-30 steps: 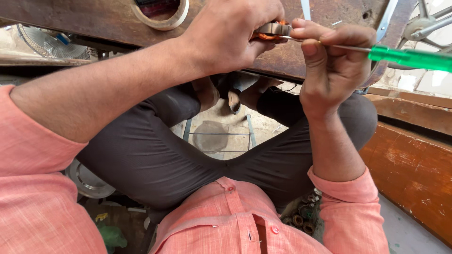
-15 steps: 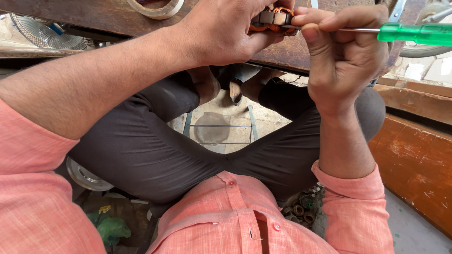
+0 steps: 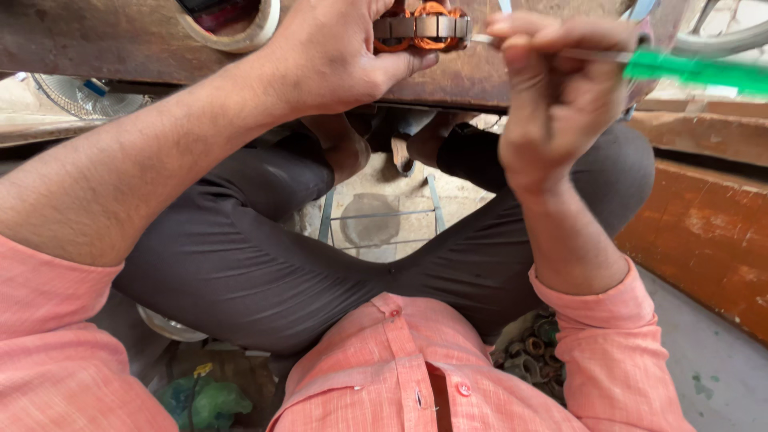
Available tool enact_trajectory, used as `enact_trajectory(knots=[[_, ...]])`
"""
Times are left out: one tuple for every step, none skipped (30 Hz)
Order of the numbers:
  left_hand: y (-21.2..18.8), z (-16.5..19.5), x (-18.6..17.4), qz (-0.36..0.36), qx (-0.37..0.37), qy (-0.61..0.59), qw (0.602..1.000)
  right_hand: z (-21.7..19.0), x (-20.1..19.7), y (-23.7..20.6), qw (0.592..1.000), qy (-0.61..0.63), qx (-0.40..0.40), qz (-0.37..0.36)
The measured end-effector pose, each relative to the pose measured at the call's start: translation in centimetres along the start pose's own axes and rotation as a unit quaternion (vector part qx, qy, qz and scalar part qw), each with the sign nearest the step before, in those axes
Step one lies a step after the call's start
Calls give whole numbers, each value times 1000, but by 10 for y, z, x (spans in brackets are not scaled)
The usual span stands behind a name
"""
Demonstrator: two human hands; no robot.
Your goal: The person sits cross-legged and uses a screwdriver and scissors to adjust and separate copper windings on a motor stator. They repeatedly insert a white insulating strip between winding segments and trim it with scissors.
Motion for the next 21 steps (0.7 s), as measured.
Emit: enact_trajectory(knots=[[-1,-1,1,-17,-59,40,997,2,-5,0,1000,8,23,1],[0,2,1,0,22,8,1000,3,-8,0,999,14,39,0],[-1,6,0,16,108,-24,994,5,-10,-1,998,20,55,0],[-2,9,-1,29,195,-56,979,7,-11,-3,997,24,67,-4],[-1,8,-1,20,185,-72,980,7,-12,-5,997,20,76,-6],[-2,7,0,12,173,-89,981,8,-13,-7,996,16,84,-9],[-2,6,1,7,158,-94,983,9,-14,-9,996,6,86,-12],[-3,5,1,2,143,-98,985,9,-14,-9,996,2,89,-15],[-3,4,2,0,125,-91,988,9,-14,-9,996,-2,91,-19],[-4,3,2,-2,108,-85,991,8,-14,-8,995,-2,94,-21],[-5,3,3,2,109,-81,991,8,-13,-6,995,0,98,-25],[-5,2,3,6,111,-77,991,7,-12,-4,994,3,102,-29],[-5,2,3,10,115,-73,991,6,-10,-1,994,6,107,-35],[-5,2,3,10,124,-86,988,4,-9,1,993,17,109,-34],[-6,2,4,10,133,-100,986,2,-7,3,993,28,111,-34],[-6,3,4,10,144,-114,983,0,-5,4,993,47,107,-28],[-6,3,4,13,153,-119,981,-3,-3,4,996,22,85,-25],[-7,4,4,16,162,-126,979,-6,-1,4,998,-3,63,-21],[-7,4,5,20,166,-131,977,-13,2,-2,997,-73,24,-23],[-8,5,5,24,170,-136,976,-17,3,-4,992,-123,-2,-31],[-8,6,5,26,171,-138,975,-22,4,-8,984,-172,-29,-37]])
Point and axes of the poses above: each hand's wrist, its own y-axis towards the middle knuckle, its own x-axis out of the palm, z = x × y, the point moved 2 cm from there along y, towards the middle knuckle, and after that the axes turned 7 degrees about -y, right-handed, at the moved point
